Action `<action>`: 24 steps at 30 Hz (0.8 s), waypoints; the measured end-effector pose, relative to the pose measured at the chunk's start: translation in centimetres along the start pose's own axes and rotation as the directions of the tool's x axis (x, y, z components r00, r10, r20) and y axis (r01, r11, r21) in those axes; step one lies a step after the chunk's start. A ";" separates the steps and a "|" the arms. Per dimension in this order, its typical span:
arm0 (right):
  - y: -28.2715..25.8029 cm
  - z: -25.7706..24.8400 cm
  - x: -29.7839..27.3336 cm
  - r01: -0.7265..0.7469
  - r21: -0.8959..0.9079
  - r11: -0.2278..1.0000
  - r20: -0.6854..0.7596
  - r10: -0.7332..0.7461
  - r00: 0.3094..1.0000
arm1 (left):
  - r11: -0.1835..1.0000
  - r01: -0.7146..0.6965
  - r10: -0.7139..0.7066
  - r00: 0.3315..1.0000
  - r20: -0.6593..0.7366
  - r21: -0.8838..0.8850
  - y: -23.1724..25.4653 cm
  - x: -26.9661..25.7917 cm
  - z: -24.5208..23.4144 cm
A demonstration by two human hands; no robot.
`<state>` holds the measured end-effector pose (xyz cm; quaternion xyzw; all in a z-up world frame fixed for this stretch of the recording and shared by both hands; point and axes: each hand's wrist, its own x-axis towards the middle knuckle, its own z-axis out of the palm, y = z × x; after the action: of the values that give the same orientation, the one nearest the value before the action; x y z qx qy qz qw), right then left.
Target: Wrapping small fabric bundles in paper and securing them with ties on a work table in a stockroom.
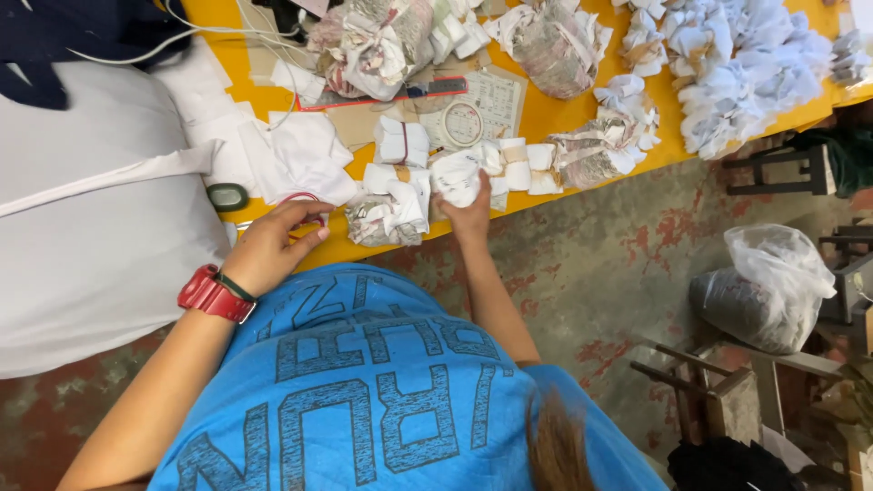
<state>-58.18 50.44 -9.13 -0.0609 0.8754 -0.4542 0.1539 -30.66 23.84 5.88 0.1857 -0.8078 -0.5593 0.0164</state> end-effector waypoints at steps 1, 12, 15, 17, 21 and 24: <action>1.7 0.1 0.7 -0.083 0.095 0.992 -0.022 0.085 0.996 | 1.000 0.006 -0.006 1.000 -0.006 -0.014 -0.4 -0.6 -0.3; 1.4 -5.6 0.4 -0.242 0.806 0.540 0.132 0.235 0.963 | 0.966 0.092 -0.121 0.987 -0.109 -0.241 -5.9 -4.2 -4.1; -0.5 -5.3 0.1 -0.236 0.851 0.469 0.167 0.184 0.969 | 0.964 0.079 -0.120 0.982 -0.148 -0.254 -6.8 -4.9 -5.4; -2.3 -5.1 0.0 -0.224 0.863 0.453 0.182 0.135 0.974 | 0.966 0.070 -0.117 0.976 -0.182 -0.248 -7.3 -5.1 -6.2; -7.2 -3.3 -0.9 -0.187 0.921 0.342 0.174 0.069 0.982 | 0.973 0.027 -0.090 0.959 -0.270 -0.230 -7.3 -6.3 -8.2; -16.0 0.1 -5.9 -0.221 0.911 0.347 0.240 -0.015 0.971 | 0.983 0.041 -0.102 0.932 -0.348 -0.178 -7.4 -8.1 -10.5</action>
<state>-53.07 42.51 5.07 0.0461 0.4429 -0.8507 0.2793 -18.62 14.69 4.55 0.3110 -0.7341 -0.5828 0.1575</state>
